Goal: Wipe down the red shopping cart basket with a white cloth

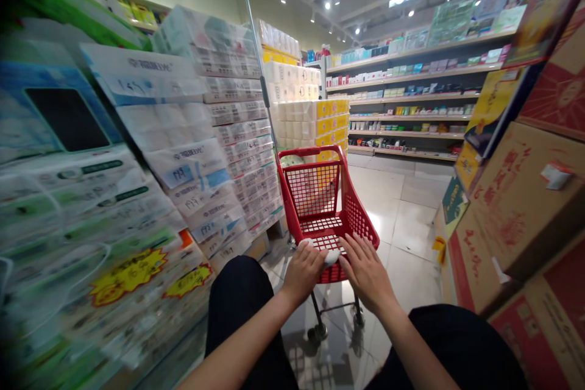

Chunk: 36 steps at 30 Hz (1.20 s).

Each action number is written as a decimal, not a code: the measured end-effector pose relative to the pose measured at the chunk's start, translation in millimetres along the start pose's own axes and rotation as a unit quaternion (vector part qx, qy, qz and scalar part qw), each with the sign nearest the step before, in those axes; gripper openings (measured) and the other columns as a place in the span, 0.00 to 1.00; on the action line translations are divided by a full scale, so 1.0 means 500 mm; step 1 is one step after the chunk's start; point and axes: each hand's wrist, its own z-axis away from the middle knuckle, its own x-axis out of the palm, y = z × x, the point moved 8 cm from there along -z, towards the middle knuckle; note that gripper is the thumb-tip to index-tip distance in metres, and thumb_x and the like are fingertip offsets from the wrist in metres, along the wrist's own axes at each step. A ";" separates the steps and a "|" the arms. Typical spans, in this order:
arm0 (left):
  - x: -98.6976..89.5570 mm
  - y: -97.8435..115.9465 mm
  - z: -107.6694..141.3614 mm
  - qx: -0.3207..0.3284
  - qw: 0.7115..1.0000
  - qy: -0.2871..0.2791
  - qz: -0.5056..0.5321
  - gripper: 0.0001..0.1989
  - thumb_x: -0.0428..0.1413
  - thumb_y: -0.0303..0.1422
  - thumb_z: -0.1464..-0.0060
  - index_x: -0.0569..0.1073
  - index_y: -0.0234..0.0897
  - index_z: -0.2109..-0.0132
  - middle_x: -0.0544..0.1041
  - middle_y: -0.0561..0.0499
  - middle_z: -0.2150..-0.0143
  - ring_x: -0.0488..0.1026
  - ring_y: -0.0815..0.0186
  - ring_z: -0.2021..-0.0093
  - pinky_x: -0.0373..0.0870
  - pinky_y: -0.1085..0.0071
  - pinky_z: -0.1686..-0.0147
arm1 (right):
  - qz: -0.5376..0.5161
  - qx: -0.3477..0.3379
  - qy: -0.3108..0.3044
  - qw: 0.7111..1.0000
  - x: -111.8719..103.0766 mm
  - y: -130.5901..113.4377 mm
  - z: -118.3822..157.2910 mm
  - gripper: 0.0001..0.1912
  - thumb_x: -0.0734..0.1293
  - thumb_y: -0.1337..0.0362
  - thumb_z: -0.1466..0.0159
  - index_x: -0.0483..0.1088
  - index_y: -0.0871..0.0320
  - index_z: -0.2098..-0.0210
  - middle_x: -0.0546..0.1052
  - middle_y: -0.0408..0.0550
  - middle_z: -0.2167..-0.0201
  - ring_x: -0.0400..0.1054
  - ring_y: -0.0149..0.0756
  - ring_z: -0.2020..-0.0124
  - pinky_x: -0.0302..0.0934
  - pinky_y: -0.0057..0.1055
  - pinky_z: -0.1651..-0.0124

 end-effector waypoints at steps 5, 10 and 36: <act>-0.001 0.047 -0.032 0.073 0.997 -0.013 0.015 0.20 0.46 0.33 0.32 0.63 0.34 0.36 0.72 0.44 0.41 0.67 0.61 0.39 0.56 0.57 0.33 | -0.042 0.030 0.005 0.999 0.021 -0.031 0.018 0.38 0.55 0.50 0.30 0.33 0.55 0.28 0.49 0.52 0.28 0.46 0.43 0.29 0.50 0.50 0.31; -0.019 0.037 -0.045 0.178 0.982 -0.030 0.046 0.22 0.46 0.32 0.31 0.59 0.39 0.33 0.67 0.49 0.35 0.59 0.65 0.33 0.55 0.61 0.32 | -0.077 0.054 0.003 0.996 -0.009 0.035 0.041 0.42 0.56 0.48 0.31 0.28 0.54 0.28 0.51 0.53 0.29 0.53 0.43 0.32 0.55 0.47 0.34; 0.044 -0.187 -0.099 -0.006 0.997 -0.022 0.075 0.26 0.48 0.22 0.37 0.63 0.45 0.35 0.53 0.46 0.28 0.50 0.59 0.28 0.59 0.53 0.34 | 0.074 -0.008 0.009 0.997 -0.008 -0.017 0.033 0.10 0.57 0.62 0.29 0.66 0.56 0.64 0.74 0.46 0.69 0.68 0.38 0.62 0.56 0.36 0.53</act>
